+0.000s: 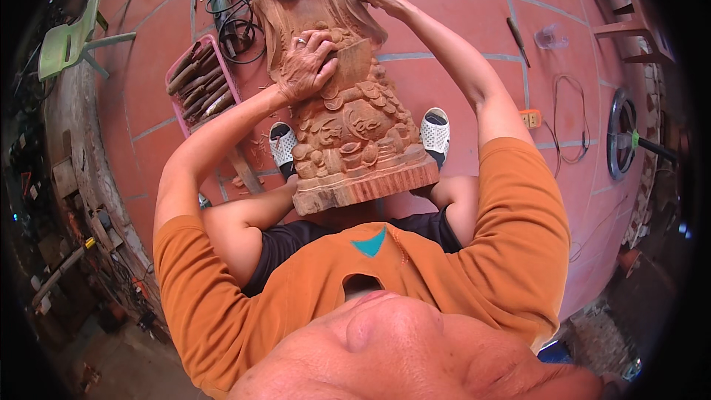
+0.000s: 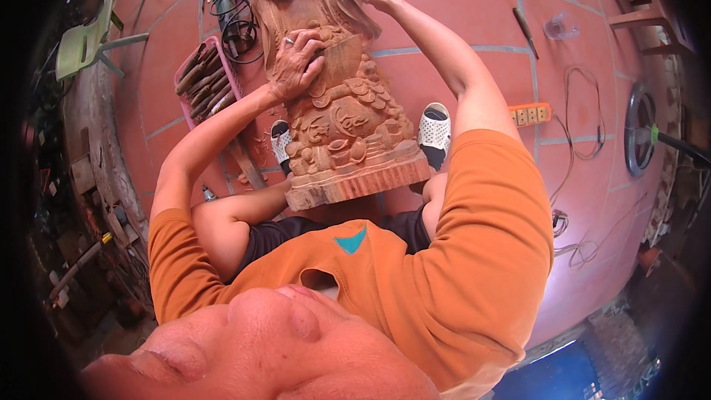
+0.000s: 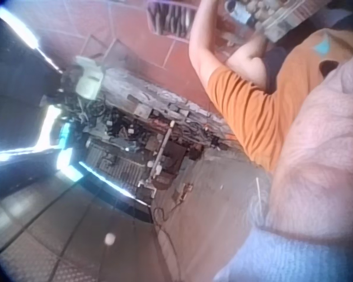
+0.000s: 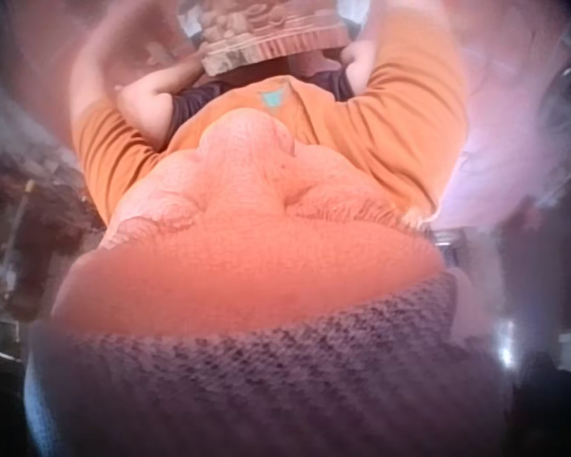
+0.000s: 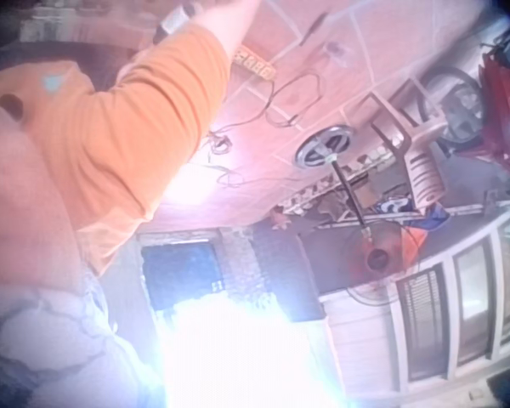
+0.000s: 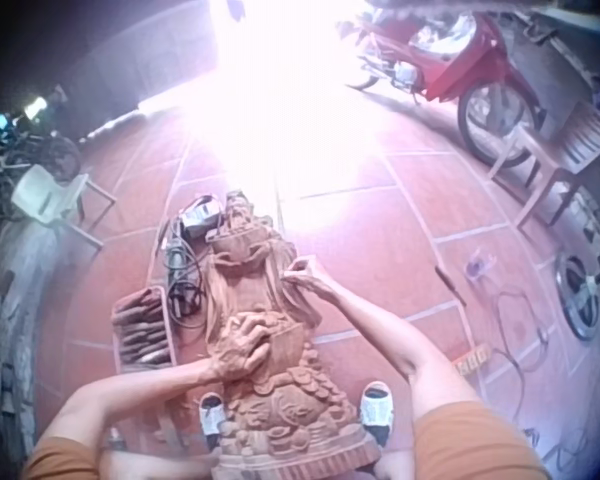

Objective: The person sits cross-legged on the floor and carves a wooden sculpture using a chisel. They hold the sculpture steady with one hand while shaping its surface with the other.

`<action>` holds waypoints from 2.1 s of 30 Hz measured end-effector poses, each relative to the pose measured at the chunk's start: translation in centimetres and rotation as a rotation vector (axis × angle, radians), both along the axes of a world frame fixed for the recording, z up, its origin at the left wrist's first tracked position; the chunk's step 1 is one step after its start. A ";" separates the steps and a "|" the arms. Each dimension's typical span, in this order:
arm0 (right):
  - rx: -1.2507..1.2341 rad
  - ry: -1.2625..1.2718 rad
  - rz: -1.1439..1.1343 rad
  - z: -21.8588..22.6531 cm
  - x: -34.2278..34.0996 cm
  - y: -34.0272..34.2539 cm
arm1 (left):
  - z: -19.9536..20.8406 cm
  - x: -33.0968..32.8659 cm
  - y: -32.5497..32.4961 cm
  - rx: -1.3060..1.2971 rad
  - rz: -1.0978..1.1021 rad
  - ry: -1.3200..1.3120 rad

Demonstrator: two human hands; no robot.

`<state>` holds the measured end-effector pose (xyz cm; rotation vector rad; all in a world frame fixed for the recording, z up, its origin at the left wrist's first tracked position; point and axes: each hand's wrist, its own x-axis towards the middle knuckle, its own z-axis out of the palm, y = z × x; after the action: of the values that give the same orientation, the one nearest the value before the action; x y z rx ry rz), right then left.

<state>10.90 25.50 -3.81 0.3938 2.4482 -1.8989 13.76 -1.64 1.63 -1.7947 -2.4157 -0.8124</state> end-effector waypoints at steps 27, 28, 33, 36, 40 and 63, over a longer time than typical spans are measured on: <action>0.315 -0.130 0.259 2.2 2.0 1.1 | 0.3 0.0 0.2 0.001 -0.013 0.002; 0.360 -0.129 0.251 2.4 2.0 1.0 | 0.3 0.0 0.1 -0.004 -0.014 0.008; 0.365 0.088 -0.141 -0.4 0.5 -1.0 | 0.3 0.0 0.5 -0.005 -0.026 0.011; 0.403 0.091 -0.237 -1.1 0.3 -2.0 | 0.2 0.1 0.3 -0.007 -0.022 0.026; 0.384 0.010 0.006 0.2 1.5 -0.6 | 0.0 0.2 0.4 -0.003 -0.033 0.036; 0.009 -0.087 -0.234 -0.9 0.7 -1.5 | 0.4 1.8 3.3 -0.022 0.199 0.027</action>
<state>11.57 23.97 -4.68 0.7772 2.4493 -1.9048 15.57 1.68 2.02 -1.5279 -2.5428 -0.7399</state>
